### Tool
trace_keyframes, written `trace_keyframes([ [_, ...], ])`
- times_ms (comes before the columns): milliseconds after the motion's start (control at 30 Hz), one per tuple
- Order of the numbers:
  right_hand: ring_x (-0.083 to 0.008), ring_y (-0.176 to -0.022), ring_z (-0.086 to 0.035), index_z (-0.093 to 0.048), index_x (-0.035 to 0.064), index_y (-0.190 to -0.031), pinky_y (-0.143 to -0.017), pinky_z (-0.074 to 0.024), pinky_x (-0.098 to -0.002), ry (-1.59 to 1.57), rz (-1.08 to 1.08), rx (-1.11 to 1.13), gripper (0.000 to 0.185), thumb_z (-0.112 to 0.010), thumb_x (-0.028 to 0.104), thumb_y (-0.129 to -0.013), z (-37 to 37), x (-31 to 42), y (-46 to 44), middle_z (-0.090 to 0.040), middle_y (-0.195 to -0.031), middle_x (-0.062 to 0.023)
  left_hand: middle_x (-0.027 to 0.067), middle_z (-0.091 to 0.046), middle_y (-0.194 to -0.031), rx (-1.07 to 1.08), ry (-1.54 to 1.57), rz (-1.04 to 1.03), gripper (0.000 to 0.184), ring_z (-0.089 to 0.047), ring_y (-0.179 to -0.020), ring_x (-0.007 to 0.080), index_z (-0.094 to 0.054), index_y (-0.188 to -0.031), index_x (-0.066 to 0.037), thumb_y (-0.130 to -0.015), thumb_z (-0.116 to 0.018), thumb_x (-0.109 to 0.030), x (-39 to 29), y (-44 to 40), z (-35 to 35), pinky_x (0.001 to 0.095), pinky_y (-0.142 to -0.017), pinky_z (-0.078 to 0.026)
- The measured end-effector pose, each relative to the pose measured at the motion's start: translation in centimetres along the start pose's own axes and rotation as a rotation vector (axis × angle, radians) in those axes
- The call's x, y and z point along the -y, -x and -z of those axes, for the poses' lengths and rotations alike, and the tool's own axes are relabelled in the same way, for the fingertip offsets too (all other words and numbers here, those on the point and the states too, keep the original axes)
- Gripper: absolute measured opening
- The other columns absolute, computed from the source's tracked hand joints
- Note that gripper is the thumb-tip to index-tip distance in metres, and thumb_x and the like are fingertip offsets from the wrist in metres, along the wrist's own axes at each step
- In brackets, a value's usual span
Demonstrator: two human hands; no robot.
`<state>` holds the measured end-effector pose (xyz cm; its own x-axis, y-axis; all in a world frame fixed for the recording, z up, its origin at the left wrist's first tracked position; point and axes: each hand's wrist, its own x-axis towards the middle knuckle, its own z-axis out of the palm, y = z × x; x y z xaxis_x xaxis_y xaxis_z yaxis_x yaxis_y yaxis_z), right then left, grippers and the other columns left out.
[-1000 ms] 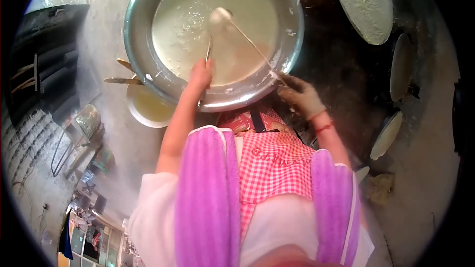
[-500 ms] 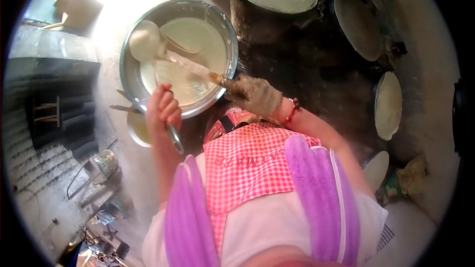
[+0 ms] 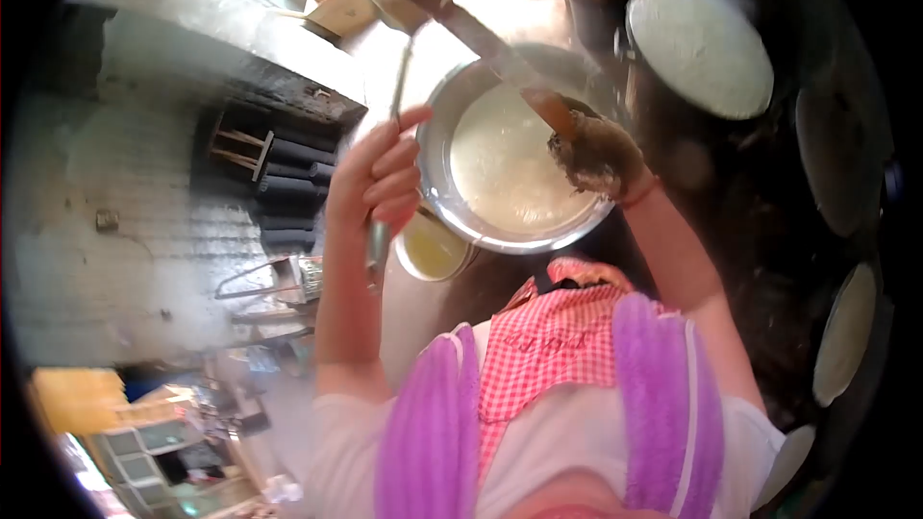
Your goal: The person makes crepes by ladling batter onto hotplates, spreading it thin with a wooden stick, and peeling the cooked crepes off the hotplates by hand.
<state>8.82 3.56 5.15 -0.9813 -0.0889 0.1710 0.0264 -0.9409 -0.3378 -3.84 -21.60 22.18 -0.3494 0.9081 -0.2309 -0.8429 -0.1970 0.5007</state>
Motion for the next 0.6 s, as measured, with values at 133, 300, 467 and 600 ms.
trace_keyframes([
  [133,-0.0220,-0.076,-0.065,-0.043,-0.0028,-0.134,-0.051,-0.0518,-0.0232,-0.073,0.000,-0.368,0.055,-0.063,0.014,-0.086,6.1,-4.0,5.4,-0.060,-0.108,-0.0223,0.0027,-0.035,-0.070,-0.097,0.563,0.242,0.048,-0.037,-0.050,0.0111,-0.021,-0.141,0.010,-0.104,-0.023,-0.020,0.3,-1.3,4.7,0.0270,-0.042,-0.039],
  [300,-0.0260,-0.079,-0.067,-0.049,-0.0029,-0.129,-0.069,-0.0565,-0.0364,-0.010,0.034,-0.709,0.055,-0.072,0.011,-0.080,2.9,-2.5,22.2,-0.066,-0.097,-0.0175,0.0014,-0.035,-0.069,-0.203,0.691,0.549,0.048,-0.036,-0.049,0.0100,-0.018,-0.142,0.010,-0.103,-0.020,-0.018,0.4,-7.6,5.2,0.0237,-0.042,-0.037],
  [467,-0.0204,-0.064,-0.060,-0.052,-0.0063,-0.114,-0.056,-0.0516,-0.0293,-0.022,0.741,-0.866,0.040,-0.063,0.022,-0.088,2.6,-2.7,38.0,-0.062,-0.088,-0.0150,-0.0045,-0.031,-0.059,-0.039,-0.847,0.172,0.043,-0.025,-0.039,0.0031,-0.034,-0.137,0.008,-0.101,-0.036,-0.015,12.1,-18.7,-6.0,0.0202,-0.032,-0.021],
  [600,-0.0095,-0.036,-0.042,-0.059,0.0031,-0.092,-0.032,-0.0339,-0.0220,0.170,1.060,-1.206,0.036,-0.053,0.039,-0.094,4.2,1.0,44.3,-0.060,-0.067,-0.0066,-0.0027,-0.034,-0.061,0.442,-0.341,0.594,0.051,-0.029,-0.040,0.0056,-0.021,-0.144,0.004,-0.100,-0.038,-0.016,19.7,-33.4,-11.8,0.0207,-0.032,-0.026],
])
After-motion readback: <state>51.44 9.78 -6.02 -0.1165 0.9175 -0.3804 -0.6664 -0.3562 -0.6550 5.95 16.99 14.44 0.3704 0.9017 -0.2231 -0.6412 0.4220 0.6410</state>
